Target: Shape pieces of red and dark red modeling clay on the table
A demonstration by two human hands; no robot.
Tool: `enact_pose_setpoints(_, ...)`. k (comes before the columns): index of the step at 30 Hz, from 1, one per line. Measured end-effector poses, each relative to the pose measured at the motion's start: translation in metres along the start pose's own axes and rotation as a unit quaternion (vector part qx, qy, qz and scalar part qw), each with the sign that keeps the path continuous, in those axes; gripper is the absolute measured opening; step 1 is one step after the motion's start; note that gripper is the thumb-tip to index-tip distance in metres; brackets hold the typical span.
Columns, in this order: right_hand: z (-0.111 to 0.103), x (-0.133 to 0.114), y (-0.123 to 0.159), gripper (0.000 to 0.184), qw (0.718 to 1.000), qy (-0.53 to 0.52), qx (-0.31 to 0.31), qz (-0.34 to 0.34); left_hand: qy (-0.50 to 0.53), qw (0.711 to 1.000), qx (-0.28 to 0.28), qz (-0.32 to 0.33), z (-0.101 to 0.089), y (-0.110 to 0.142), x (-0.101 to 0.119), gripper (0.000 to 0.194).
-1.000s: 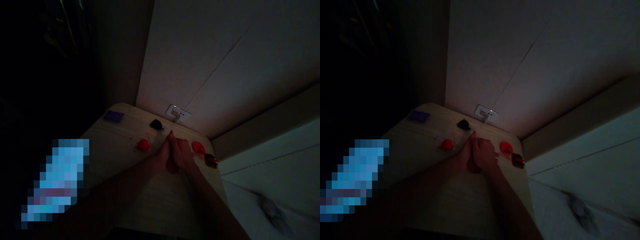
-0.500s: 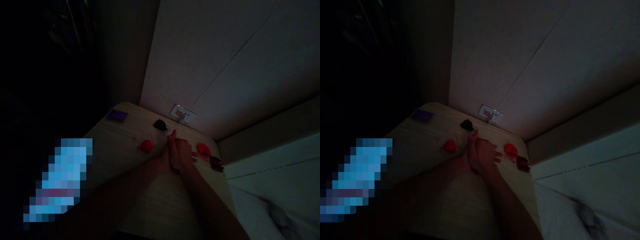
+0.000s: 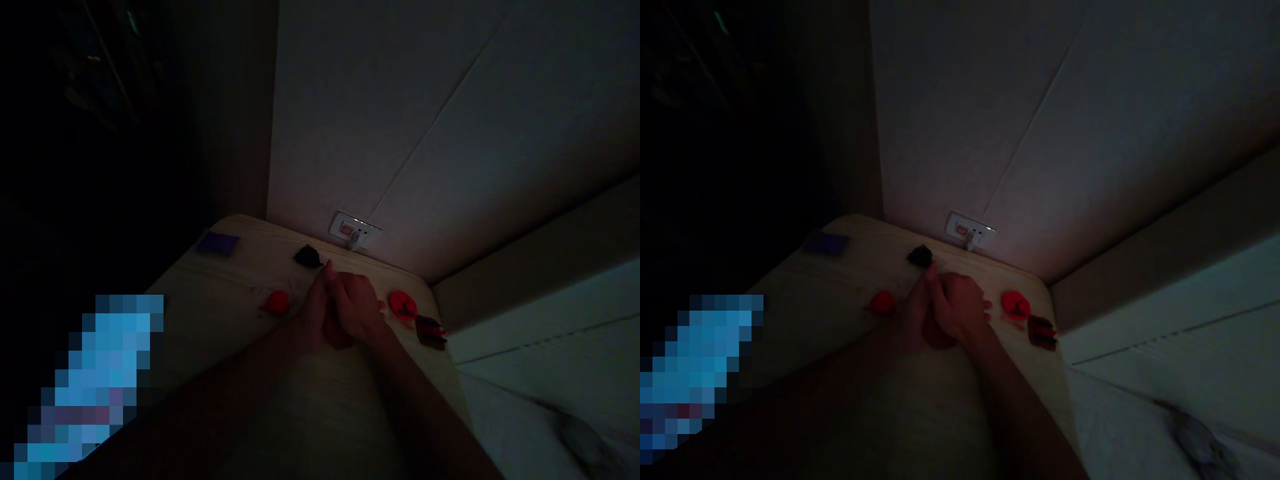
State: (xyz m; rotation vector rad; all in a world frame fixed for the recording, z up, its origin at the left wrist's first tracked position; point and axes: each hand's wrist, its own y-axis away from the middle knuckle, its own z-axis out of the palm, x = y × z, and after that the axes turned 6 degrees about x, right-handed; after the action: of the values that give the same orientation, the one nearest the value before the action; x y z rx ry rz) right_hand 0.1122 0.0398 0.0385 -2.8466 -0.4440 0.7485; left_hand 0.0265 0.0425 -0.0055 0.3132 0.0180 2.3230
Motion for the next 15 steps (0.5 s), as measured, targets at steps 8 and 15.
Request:
enact_pose_setpoints(8, 0.004, -0.003, 0.003, 0.07, 0.994, 0.107, -0.01, 0.018, 0.004, 1.0, 0.004, -0.024, 0.009, 0.006, 0.001, 0.085)
enact_pose_setpoints(15, 0.003, 0.01, 0.001, 0.078, 0.999, -0.01, -0.029, 0.019, 0.007, 0.999, 0.018, -0.031, 0.0, 0.007, 0.004, 0.086)
